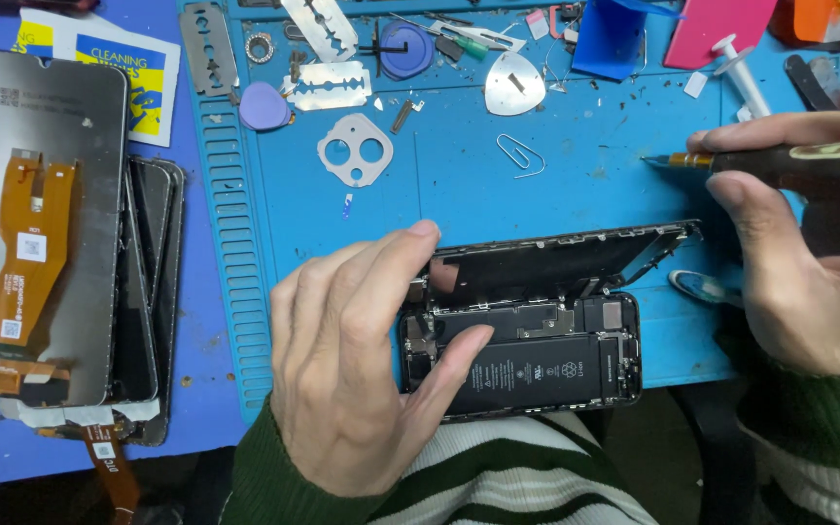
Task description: Dismantling a smartphone by removing internal screws and disconnecting cables.
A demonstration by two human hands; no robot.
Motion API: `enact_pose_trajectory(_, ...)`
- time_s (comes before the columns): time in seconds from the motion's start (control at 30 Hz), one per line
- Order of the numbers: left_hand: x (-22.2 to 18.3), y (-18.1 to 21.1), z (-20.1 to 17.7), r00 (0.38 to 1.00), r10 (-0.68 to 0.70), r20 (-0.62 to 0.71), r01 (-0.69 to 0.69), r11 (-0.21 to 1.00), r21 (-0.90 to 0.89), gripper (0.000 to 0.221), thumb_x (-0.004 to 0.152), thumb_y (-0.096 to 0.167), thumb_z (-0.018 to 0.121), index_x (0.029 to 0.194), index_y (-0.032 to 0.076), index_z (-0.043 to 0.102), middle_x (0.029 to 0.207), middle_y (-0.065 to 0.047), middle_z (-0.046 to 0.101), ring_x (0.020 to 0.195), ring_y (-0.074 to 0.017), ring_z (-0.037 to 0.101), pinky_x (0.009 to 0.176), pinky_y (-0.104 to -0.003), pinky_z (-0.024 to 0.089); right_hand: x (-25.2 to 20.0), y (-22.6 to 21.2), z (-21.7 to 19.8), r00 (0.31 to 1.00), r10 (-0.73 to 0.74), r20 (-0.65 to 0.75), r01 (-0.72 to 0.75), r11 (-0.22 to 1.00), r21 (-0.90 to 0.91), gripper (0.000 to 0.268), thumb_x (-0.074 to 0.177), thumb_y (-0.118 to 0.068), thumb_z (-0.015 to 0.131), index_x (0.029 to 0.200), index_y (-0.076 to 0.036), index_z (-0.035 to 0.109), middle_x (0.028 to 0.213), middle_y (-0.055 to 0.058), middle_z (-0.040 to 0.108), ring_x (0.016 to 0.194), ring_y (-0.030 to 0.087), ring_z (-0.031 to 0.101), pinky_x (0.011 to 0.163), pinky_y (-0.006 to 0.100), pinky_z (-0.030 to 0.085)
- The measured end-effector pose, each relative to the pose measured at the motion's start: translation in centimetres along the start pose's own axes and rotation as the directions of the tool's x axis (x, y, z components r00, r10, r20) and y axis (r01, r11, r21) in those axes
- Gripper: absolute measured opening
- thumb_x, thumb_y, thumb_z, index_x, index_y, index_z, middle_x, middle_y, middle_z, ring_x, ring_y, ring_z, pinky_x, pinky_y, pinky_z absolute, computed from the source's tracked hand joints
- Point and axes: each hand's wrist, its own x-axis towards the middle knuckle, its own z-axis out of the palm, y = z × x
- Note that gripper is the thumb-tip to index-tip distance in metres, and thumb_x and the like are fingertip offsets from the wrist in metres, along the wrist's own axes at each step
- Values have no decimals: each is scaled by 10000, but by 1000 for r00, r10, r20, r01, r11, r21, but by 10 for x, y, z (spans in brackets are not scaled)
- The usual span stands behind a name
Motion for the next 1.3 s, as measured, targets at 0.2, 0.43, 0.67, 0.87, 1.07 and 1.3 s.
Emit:
enact_pose_trajectory(0.2, 0, 0, -1, 1000, 0, 1, 0, 1000, 1, 505, 1018, 275, 754, 1347, 16, 471, 1161, -39, 745, 1115, -280, 692, 985, -417, 457, 13, -9, -2, 974, -221, 44, 221, 975, 11, 83, 1190, 250, 579, 1246, 312, 582, 1267, 397, 609, 1202, 483, 667, 1416, 724, 434)
enact_pose_trajectory(0.43, -1, 0, -1, 1000, 4, 0, -4, 1000, -2, 525, 1014, 261, 776, 1360, 11, 471, 1157, -40, 742, 1118, -282, 689, 979, -423, 456, 14, -5, -1, 961, -263, 87, 266, 964, -20, 178, 1165, 179, 632, 1319, 267, 636, 1273, 329, 690, 1179, 470, 670, 1334, 733, 516)
enact_pose_trajectory(0.67, -3, -1, 0, 1000, 8, -9, -8, 1000, -7, 567, 1000, 266, 810, 1373, 12, 467, 1171, -42, 742, 1133, -287, 690, 998, -419, 455, 22, 5, -7, 901, -390, 188, 416, 901, -123, 238, 1144, 126, 595, 1362, 186, 521, 1400, 342, 536, 1296, 462, 567, 1206, 586, 593)
enact_pose_trajectory(0.87, -4, -2, 0, 1000, 8, -19, -8, 1000, -8, 583, 994, 279, 819, 1379, 15, 470, 1206, -62, 739, 1141, -293, 690, 1001, -419, 455, 15, 0, 2, 923, -370, 104, 375, 926, -38, 158, 1177, 119, 425, 1278, 210, 345, 1290, 377, 629, 1235, 473, 623, 1239, 664, 536)
enact_pose_trajectory(1.07, -4, -1, -1, 1000, 13, -10, -14, 1000, -11, 573, 1000, 279, 798, 1387, 12, 470, 1201, -57, 735, 1142, -297, 680, 998, -419, 450, 18, -9, -1, 950, -296, 100, 291, 955, 58, 348, 1194, 42, 303, 1247, 289, 543, 1246, 377, 623, 1302, 487, 585, 1387, 708, 404)
enact_pose_trajectory(1.3, -5, -2, -2, 1000, 18, -5, -18, 1000, -10, 576, 1008, 284, 788, 1398, 10, 465, 1198, -49, 726, 1133, -292, 672, 992, -418, 447, 15, -7, 1, 975, -212, 58, 207, 975, 85, 401, 1232, 15, 303, 1249, 274, 608, 1273, 337, 659, 1226, 426, 619, 1385, 633, 424)
